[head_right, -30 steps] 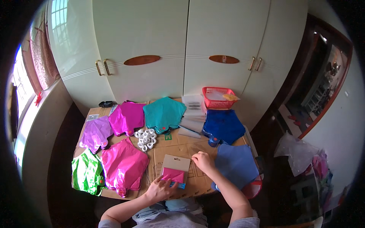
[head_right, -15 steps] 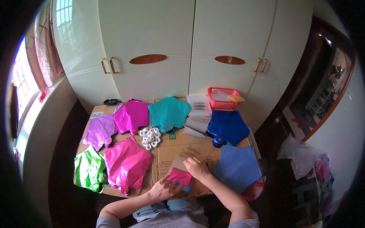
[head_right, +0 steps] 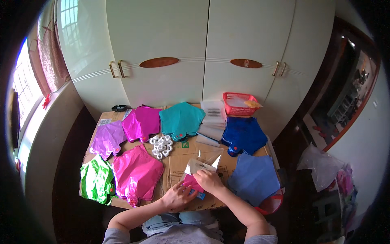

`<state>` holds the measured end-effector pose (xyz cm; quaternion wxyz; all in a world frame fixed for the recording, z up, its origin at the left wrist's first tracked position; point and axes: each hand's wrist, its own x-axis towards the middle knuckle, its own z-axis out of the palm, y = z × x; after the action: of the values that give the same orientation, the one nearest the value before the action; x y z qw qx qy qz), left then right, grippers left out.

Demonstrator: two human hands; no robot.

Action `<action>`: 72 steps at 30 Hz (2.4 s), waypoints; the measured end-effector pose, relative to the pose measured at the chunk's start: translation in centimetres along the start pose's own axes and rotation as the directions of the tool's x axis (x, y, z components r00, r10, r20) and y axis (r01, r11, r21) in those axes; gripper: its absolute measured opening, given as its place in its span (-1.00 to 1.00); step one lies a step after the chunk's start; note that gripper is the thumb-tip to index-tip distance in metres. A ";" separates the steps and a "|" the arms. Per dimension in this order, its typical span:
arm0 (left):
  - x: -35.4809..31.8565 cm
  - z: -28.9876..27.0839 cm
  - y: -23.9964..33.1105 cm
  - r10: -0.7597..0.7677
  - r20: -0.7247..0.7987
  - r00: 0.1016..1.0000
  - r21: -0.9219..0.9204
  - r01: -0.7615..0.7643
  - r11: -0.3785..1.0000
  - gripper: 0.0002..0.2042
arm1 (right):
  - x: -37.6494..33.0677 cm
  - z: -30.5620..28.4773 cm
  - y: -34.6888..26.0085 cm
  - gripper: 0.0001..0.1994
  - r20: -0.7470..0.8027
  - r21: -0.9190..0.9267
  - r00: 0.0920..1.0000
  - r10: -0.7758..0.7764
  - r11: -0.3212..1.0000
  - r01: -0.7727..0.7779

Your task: Folding colored plastic sheets and inserting them into clear packaging sleeves with cardboard backing.

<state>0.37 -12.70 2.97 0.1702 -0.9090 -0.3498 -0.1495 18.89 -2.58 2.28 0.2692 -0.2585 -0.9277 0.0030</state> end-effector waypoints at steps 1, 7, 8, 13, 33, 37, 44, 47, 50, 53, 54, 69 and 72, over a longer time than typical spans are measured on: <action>0.1 -0.1 0.0 -0.008 -0.006 1.000 -0.006 0.008 1.000 -0.52 | 0.0 -0.2 0.1 -0.90 0.016 -0.007 1.000 0.013 1.000 -0.013; 0.5 0.3 0.1 -0.030 -0.012 0.999 0.018 0.030 0.999 -0.56 | 0.0 -0.2 0.0 -0.91 0.032 -0.044 0.999 0.002 0.999 0.000; 0.9 0.4 0.0 -0.030 -0.016 0.999 0.035 0.031 0.999 -0.57 | 0.0 -0.2 -0.1 -0.91 0.028 -0.050 1.000 -0.015 0.999 0.016; 2.0 1.8 -0.9 -0.043 -0.028 0.999 0.015 0.043 0.999 -0.61 | 0.1 0.1 0.4 -0.89 0.017 -0.033 1.000 -0.003 0.999 0.004; 1.9 -0.6 -0.8 -0.227 -0.118 0.967 -0.011 0.227 0.974 -0.57 | -3.4 -0.9 -7.0 -0.64 0.445 0.850 0.655 0.610 -0.517 -0.096; 2.1 -1.3 -0.6 -0.233 -0.149 0.961 0.095 0.248 0.964 -0.55 | -3.2 -0.8 -6.9 -0.71 0.430 0.863 0.644 0.633 -0.498 -0.086; 1.8 -3.0 0.1 -0.314 -0.188 0.931 -0.038 0.313 0.949 -0.54 | -4.5 1.2 -6.0 -0.81 0.337 0.920 0.599 0.726 -0.390 -0.045; 1.0 -2.5 -0.1 -0.543 -0.272 0.795 -0.308 0.462 0.831 -0.53 | -5.4 2.1 -5.7 -0.80 0.362 0.931 0.559 0.746 -0.321 -0.173; 0.6 -2.1 -0.1 -0.898 -0.006 0.441 -0.778 0.562 0.281 -0.64 | -4.0 0.5 -6.7 -0.77 0.232 0.952 0.700 0.675 -0.307 -0.020; 0.3 -2.5 -1.0 -0.679 0.538 0.499 -0.802 0.055 -0.595 -0.77 | -3.1 -0.5 -7.4 -0.83 0.230 0.964 0.718 0.657 -0.257 -0.073; -0.3 -2.0 -0.8 -0.620 0.581 0.528 -0.721 -0.021 -0.693 -0.85 | -2.9 -0.8 -7.5 -0.84 0.233 0.964 0.724 0.650 -0.253 -0.084; -0.7 -1.8 -0.7 -0.553 0.608 0.570 -0.589 -0.144 -0.795 -0.94 | -3.4 -1.2 -7.0 -0.80 0.180 0.979 0.793 0.582 -0.183 -0.088; -0.2 -2.0 -0.5 -0.565 0.620 0.545 -0.589 -0.152 -0.793 -0.95 | -4.7 0.0 -6.1 -0.67 0.169 0.984 0.813 0.558 -0.143 -0.106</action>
<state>-0.45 -13.27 4.78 -0.7168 -0.1823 -0.3105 -0.5971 19.36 -10.13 0.85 0.5013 -0.2162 -0.4766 0.6891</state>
